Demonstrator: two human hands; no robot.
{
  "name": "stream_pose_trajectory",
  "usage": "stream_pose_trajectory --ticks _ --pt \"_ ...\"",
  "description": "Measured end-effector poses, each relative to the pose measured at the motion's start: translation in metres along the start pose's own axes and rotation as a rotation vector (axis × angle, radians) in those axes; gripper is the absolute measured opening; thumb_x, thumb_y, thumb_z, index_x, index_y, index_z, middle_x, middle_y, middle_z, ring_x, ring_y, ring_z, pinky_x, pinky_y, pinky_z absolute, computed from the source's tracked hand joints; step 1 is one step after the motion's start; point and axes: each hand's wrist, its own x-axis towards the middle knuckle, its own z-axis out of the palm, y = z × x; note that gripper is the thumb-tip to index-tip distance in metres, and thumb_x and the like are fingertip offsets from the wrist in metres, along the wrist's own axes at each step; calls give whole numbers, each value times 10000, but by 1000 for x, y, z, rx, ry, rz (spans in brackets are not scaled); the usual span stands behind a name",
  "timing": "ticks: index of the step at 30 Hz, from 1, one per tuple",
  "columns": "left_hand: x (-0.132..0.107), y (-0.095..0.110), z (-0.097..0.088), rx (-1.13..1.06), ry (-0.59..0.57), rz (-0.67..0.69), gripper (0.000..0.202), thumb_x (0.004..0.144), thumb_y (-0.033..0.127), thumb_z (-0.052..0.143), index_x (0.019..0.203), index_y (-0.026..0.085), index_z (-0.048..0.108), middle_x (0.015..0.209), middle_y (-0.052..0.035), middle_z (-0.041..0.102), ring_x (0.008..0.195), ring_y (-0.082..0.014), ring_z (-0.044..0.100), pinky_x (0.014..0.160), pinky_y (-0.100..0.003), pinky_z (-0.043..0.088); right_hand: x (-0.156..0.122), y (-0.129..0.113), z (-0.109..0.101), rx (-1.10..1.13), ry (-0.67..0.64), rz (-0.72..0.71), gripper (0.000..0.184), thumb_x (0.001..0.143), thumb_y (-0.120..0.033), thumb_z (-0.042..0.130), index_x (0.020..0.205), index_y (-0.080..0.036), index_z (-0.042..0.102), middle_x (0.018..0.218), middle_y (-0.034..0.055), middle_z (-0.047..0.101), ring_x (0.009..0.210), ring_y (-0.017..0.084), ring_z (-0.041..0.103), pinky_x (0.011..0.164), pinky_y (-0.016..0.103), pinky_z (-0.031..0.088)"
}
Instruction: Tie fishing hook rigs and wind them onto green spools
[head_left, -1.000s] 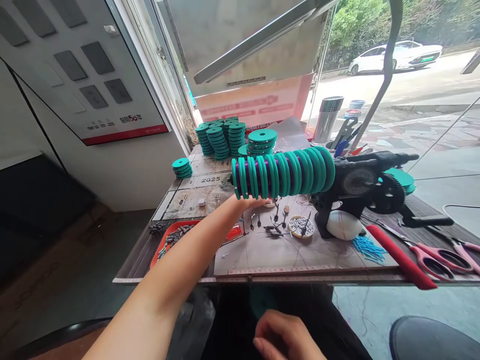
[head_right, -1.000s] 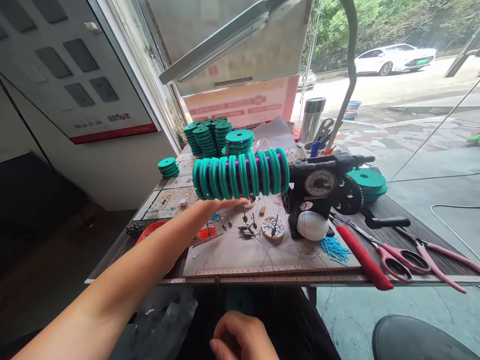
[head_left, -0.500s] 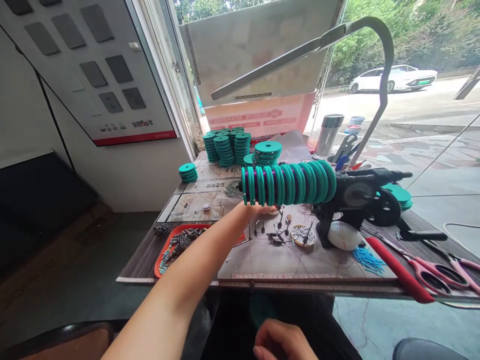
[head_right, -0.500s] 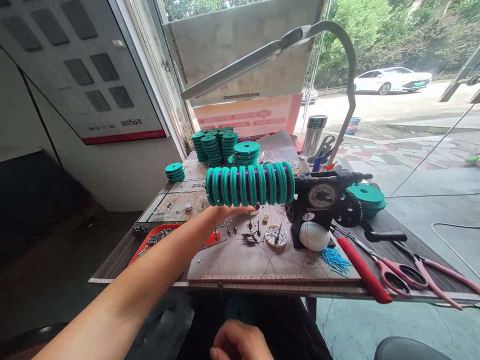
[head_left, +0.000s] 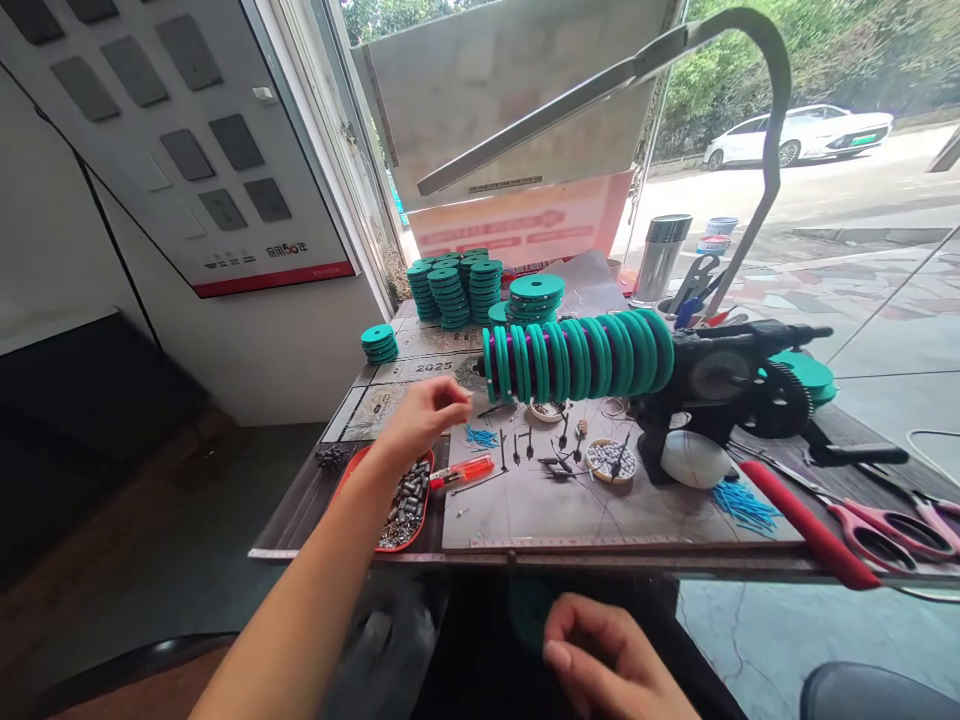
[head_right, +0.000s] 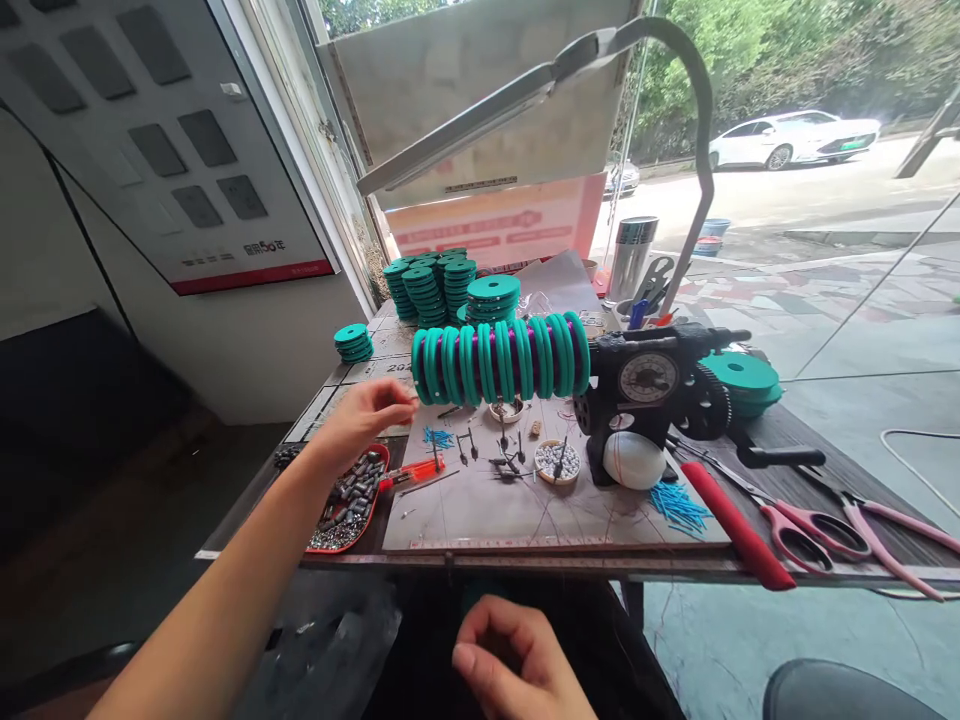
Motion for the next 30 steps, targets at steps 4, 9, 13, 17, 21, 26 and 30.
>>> stream_pose_trajectory --ticks 4,9,13,17,21,26,30 --pt "-94 -13 -3 -397 32 -162 320 656 360 659 627 156 415 640 21 514 533 -73 489 537 -221 395 6 -10 7 184 -133 -46 435 761 -554 621 716 -158 449 484 -64 337 441 54 281 446 174 239" --pt "-170 -45 58 -1315 76 -512 233 544 138 808 660 168 608 627 18 574 501 -60 529 538 -186 413 7 -5 24 196 -223 -37 438 765 -546 625 711 -139 472 568 -17 447 497 70 398 495 187 336" --pt "-180 -67 83 -1476 197 -621 343 523 108 829 810 198 663 708 20 626 571 -60 586 589 -158 458 3 -5 26 163 -290 -7 429 787 -540 607 724 -134 483 654 8 491 563 83 445 549 204 381" --pt "-180 -76 86 -1487 215 -670 362 546 103 819 851 198 651 735 25 639 576 -61 602 595 -160 483 3 -7 24 -6 -166 -28 396 836 -520 553 751 -135 507 663 11 504 612 104 457 587 217 386" --pt "-180 -68 87 -1511 283 -696 365 516 73 836 819 183 663 718 24 657 642 -53 633 622 -128 489 6 0 26 -154 -37 -107 402 847 -515 523 719 -134 528 666 20 509 626 118 436 584 224 370" --pt "-179 -60 88 -1500 326 -690 352 490 58 843 783 179 689 692 2 674 627 -63 635 603 -132 493 6 3 28 -234 -26 -144 409 861 -515 487 718 -134 533 707 43 534 661 138 449 606 240 386" --pt "-178 -60 89 -1425 331 -623 372 450 82 860 769 189 700 659 -10 663 594 -74 619 593 -148 489 6 -8 27 -297 -48 -139 427 863 -524 450 713 -129 517 705 58 532 647 143 446 600 252 387"
